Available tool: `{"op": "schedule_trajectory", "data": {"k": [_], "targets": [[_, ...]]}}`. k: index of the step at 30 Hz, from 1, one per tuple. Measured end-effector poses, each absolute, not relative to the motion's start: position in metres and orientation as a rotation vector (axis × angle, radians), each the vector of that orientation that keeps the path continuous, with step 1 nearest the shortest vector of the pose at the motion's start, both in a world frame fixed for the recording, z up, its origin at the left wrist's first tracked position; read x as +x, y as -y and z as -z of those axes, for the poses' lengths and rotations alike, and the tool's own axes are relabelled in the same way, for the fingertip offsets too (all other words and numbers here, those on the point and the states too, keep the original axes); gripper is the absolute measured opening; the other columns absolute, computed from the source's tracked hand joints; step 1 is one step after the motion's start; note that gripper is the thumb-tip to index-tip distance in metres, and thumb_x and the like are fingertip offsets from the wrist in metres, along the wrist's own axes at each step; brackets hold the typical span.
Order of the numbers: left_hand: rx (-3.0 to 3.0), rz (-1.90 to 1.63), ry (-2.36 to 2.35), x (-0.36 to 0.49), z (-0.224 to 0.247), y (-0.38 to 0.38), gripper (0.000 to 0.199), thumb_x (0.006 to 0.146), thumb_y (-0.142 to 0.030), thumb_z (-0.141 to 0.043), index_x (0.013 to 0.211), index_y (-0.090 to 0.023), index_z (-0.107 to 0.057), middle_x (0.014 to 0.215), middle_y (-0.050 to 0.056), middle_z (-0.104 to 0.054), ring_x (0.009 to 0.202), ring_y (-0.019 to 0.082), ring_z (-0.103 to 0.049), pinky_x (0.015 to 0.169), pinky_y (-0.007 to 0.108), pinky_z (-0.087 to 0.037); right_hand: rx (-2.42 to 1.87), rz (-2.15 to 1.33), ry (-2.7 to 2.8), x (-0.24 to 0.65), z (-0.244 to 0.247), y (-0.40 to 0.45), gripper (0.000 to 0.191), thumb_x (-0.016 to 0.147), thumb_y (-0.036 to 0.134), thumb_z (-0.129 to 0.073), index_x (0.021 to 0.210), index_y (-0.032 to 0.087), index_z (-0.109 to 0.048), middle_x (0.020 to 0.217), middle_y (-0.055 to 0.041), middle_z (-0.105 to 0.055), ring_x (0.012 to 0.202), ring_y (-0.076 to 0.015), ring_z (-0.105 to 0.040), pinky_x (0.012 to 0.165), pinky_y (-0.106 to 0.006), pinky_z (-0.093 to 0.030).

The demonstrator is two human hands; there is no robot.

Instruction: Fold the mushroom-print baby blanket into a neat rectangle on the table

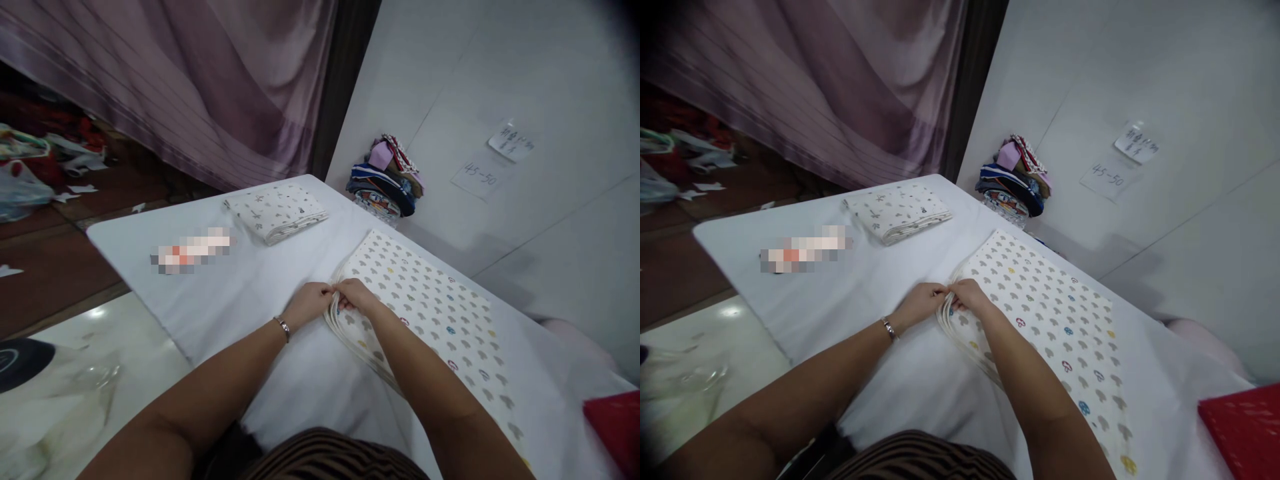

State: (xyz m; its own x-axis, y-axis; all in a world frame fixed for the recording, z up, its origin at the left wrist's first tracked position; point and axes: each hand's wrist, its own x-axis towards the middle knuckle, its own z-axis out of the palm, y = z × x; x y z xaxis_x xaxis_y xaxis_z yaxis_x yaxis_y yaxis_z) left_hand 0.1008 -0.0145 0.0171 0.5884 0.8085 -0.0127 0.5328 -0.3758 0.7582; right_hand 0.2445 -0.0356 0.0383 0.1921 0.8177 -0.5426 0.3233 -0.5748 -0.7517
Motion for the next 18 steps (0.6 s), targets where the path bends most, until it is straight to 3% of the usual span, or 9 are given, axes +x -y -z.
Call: {"op": "schedule_trajectory", "data": {"k": [5,9,18], "targets": [[2.159,-0.469,-1.33,0.099,-0.015,0.005,0.026,0.081,-0.027,-0.045,0.091,-0.02,-0.068,0.093,0.004,-0.069,0.086,0.018,-0.061,0.073,0.026,-0.043,-2.006,-1.34,1.077,0.244,-0.038,0.036,0.024,0.082,0.012,-0.045,0.06,0.015,-0.051,0.05,0.0017,-0.057,0.036,-0.0072,-0.051,0.034,-0.016,-0.031],[2.313,-0.353,-1.403,0.105,-0.015,0.006,0.03,0.084,-0.039,-0.044,0.087,-0.017,-0.065,0.094,0.009,-0.065,0.084,0.02,-0.061,0.071,0.029,-0.043,-2.02,-1.317,1.108,0.245,-0.041,0.036,0.022,0.081,0.011,-0.045,0.06,0.015,-0.052,0.048,0.0024,-0.057,0.036,-0.0067,-0.05,0.034,-0.016,-0.032],[2.296,-0.3,-1.377,0.116,-0.017,0.003,0.019,0.08,-0.023,-0.048,0.085,-0.015,-0.065,0.091,0.013,-0.067,0.085,0.023,-0.063,0.069,0.03,-0.043,-2.098,-1.26,1.138,0.252,-0.045,0.034,0.02,0.077,0.011,-0.048,0.058,0.016,-0.051,0.045,0.0012,-0.058,0.036,-0.0098,-0.053,0.034,-0.017,-0.035]]}}
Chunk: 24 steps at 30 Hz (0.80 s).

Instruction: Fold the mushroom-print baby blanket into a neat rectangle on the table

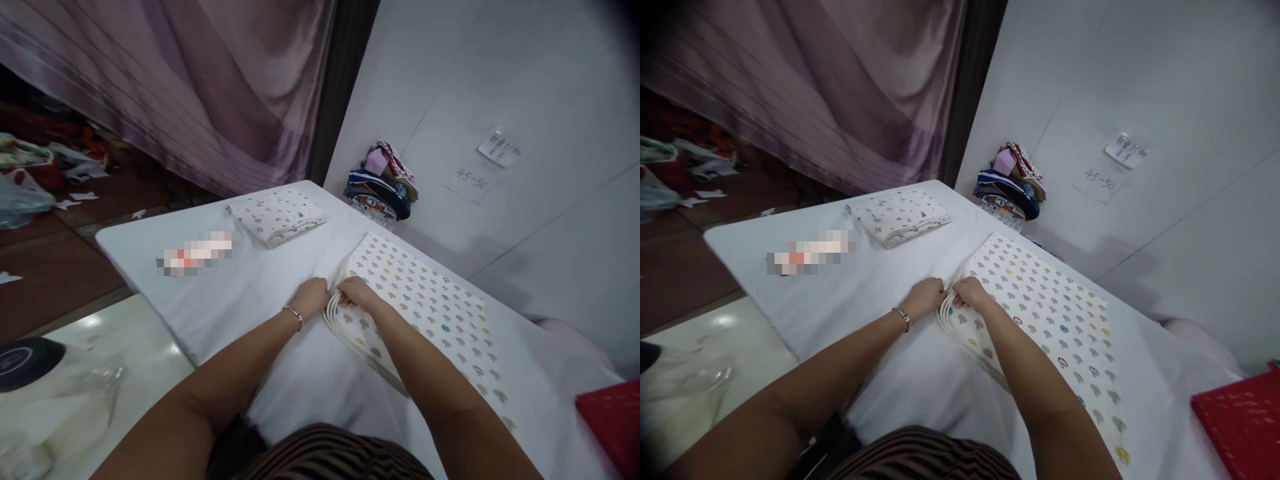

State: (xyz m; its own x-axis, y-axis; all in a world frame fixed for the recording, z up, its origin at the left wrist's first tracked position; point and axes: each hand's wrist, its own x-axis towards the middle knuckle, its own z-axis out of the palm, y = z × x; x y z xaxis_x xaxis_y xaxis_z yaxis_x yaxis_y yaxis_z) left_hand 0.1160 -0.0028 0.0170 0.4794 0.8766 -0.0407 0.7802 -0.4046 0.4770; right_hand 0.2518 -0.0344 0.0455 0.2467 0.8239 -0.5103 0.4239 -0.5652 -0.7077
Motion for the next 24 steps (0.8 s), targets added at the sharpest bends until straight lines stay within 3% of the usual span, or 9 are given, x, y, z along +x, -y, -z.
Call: {"op": "schedule_trajectory", "data": {"k": [8,15,20,24], "targets": [[2.174,-0.569,-1.33,0.11,-0.019,0.01,0.014,0.082,-0.023,-0.047,0.081,-0.017,-0.06,0.076,0.004,-0.065,0.071,0.015,-0.057,0.062,0.026,-0.037,-2.144,-1.25,1.15,0.249,-0.051,0.037,0.02,0.077,0.012,-0.05,0.057,0.015,-0.051,0.044,0.0006,-0.057,0.036,-0.0101,-0.053,0.035,-0.017,-0.036],[2.315,-0.641,-1.222,0.111,-0.018,0.015,0.012,0.082,-0.019,-0.044,0.077,-0.018,-0.055,0.076,0.003,-0.06,0.069,0.014,-0.054,0.062,0.027,-0.035,-2.123,-1.242,1.205,0.246,-0.054,0.034,0.021,0.077,0.013,-0.051,0.056,0.016,-0.052,0.042,0.0007,-0.055,0.036,-0.0104,-0.053,0.035,-0.017,-0.034],[2.045,-0.599,-1.311,0.11,-0.009,0.003,0.008,0.077,-0.016,-0.049,0.071,-0.018,-0.054,0.07,0.001,-0.06,0.066,0.013,-0.053,0.059,0.025,-0.036,-2.134,-1.246,1.202,0.253,-0.06,0.036,0.02,0.076,0.012,-0.05,0.056,0.016,-0.05,0.043,0.0007,-0.055,0.037,-0.0111,-0.054,0.034,-0.018,-0.034],[1.898,-0.694,-1.268,0.113,-0.013,0.004,0.012,0.078,-0.015,-0.049,0.088,-0.018,-0.055,0.078,0.0,-0.063,0.07,0.012,-0.056,0.062,0.023,-0.04,-2.178,-1.264,1.198,0.256,-0.065,0.038,0.019,0.075,0.012,-0.053,0.056,0.016,-0.051,0.043,-0.0005,-0.056,0.036,-0.0118,-0.053,0.033,-0.019,-0.034]]}}
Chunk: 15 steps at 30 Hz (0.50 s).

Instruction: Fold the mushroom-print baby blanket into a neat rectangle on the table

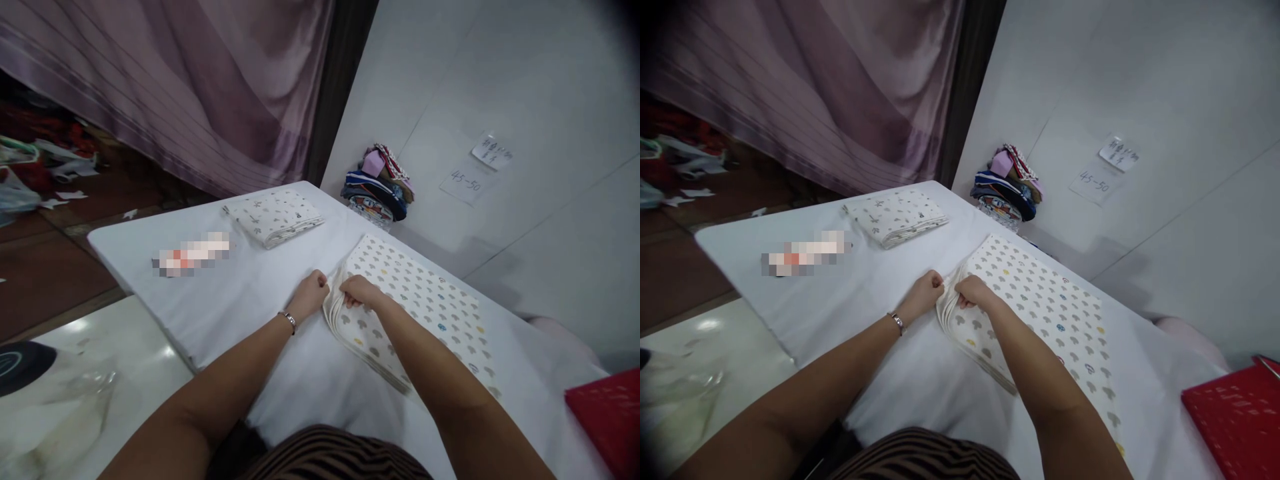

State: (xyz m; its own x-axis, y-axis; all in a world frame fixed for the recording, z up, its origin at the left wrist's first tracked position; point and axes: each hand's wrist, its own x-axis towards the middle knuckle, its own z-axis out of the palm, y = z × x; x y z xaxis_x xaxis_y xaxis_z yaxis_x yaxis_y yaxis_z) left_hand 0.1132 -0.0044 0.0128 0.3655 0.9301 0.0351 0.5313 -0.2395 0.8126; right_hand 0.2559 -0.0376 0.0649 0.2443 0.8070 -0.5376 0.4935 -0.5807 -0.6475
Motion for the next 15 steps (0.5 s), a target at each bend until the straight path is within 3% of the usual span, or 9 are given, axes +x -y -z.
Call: {"op": "schedule_trajectory", "data": {"k": [7,15], "targets": [[2.204,-0.795,-1.088,0.117,-0.014,0.02,0.026,0.082,-0.012,-0.043,0.104,-0.019,-0.054,0.097,0.004,-0.064,0.088,0.015,-0.059,0.079,0.027,-0.044,-2.13,-1.279,1.192,0.245,-0.067,0.035,0.024,0.079,0.015,-0.051,0.055,0.016,-0.05,0.039,0.0005,-0.053,0.035,-0.0116,-0.052,0.032,-0.019,-0.032],[2.096,-0.801,-1.205,0.113,-0.014,0.013,0.027,0.088,-0.019,-0.04,0.111,-0.018,-0.053,0.091,0.005,-0.065,0.084,0.016,-0.061,0.077,0.027,-0.044,-2.189,-1.33,1.202,0.247,-0.067,0.036,0.02,0.077,0.012,-0.05,0.058,0.015,-0.052,0.043,-0.0008,-0.058,0.036,-0.011,-0.053,0.035,-0.019,-0.036]]}}
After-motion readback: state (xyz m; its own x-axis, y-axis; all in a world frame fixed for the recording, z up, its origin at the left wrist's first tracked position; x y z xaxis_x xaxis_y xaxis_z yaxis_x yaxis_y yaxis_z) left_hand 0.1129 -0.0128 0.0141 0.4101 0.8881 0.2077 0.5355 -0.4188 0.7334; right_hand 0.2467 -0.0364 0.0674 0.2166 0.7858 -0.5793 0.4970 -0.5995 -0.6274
